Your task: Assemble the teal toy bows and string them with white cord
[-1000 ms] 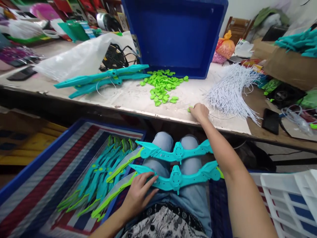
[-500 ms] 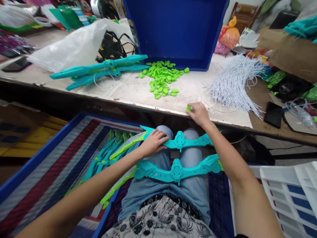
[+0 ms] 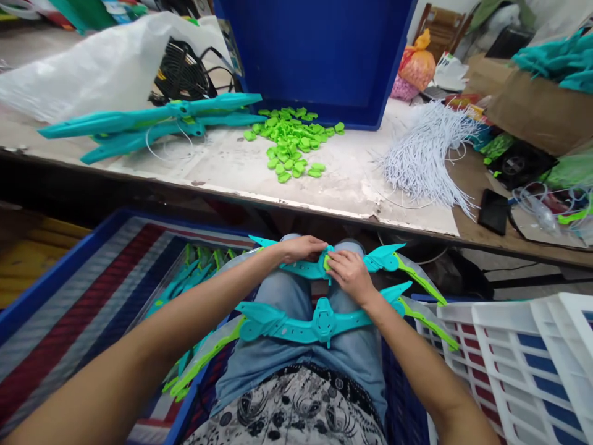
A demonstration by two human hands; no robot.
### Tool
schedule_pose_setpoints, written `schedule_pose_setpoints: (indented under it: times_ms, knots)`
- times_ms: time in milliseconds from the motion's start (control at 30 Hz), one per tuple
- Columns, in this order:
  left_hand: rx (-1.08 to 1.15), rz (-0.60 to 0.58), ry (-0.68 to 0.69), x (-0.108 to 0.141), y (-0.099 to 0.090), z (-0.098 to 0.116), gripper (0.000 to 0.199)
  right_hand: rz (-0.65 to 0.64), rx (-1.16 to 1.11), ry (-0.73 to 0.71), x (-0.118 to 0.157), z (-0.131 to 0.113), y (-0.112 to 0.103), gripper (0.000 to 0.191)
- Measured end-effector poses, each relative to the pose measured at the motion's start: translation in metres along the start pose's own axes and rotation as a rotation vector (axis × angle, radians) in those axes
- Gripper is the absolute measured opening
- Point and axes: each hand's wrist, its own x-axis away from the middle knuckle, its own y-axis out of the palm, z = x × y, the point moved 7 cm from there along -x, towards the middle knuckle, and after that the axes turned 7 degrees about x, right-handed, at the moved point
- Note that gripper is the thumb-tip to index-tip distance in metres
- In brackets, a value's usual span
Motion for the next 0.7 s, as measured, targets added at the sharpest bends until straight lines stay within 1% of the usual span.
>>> schedule_pose_setpoints:
  times_ms: [133, 167, 200, 300, 333, 367, 467, 600, 633, 700]
  knots:
    - [-0.032, -0.060, 0.045, 0.002, 0.003, 0.000, 0.033, -0.015, -0.142, 0.136, 0.000, 0.005, 0.005, 0.017]
    - [-0.066, -0.059, 0.061, 0.002, 0.003, 0.000, 0.036, -0.023, -0.186, 0.194, 0.001, 0.009, 0.007, 0.017]
    - [-0.107, -0.044, 0.079, 0.002, 0.003, 0.000, 0.039, -0.036, -0.233, 0.268, 0.001, 0.014, 0.010, 0.021]
    - [-0.258, 0.046, 0.161, 0.002, 0.001, 0.002, 0.043, -0.119, -0.345, 0.520, 0.003, 0.032, 0.022, 0.053]
    - [-0.314, 0.069, 0.194, 0.002, 0.001, 0.004, 0.043, -0.166, -0.361, 0.574, 0.002, 0.036, 0.027, 0.062]
    - [-0.369, 0.087, 0.223, 0.002, 0.001, 0.005, 0.043, -0.218, -0.361, 0.602, 0.001, 0.038, 0.031, 0.067]
    - [-0.492, 0.141, 0.263, 0.002, 0.000, 0.007, 0.040, -0.336, -0.275, 0.591, -0.004, 0.036, 0.036, 0.064]
    - [-0.538, 0.200, 0.276, 0.004, -0.002, 0.006, 0.034, -0.379, -0.109, 0.522, -0.011, 0.027, 0.026, 0.063]
    - [-0.542, 0.213, 0.280, 0.006, -0.002, 0.006, 0.034, -0.412, -0.089, 0.489, -0.016, 0.026, 0.023, 0.061]
    - [-0.562, 0.261, 0.316, 0.012, 0.001, 0.010, 0.038, -0.471, -0.088, 0.424, -0.035, 0.029, 0.017, 0.042]
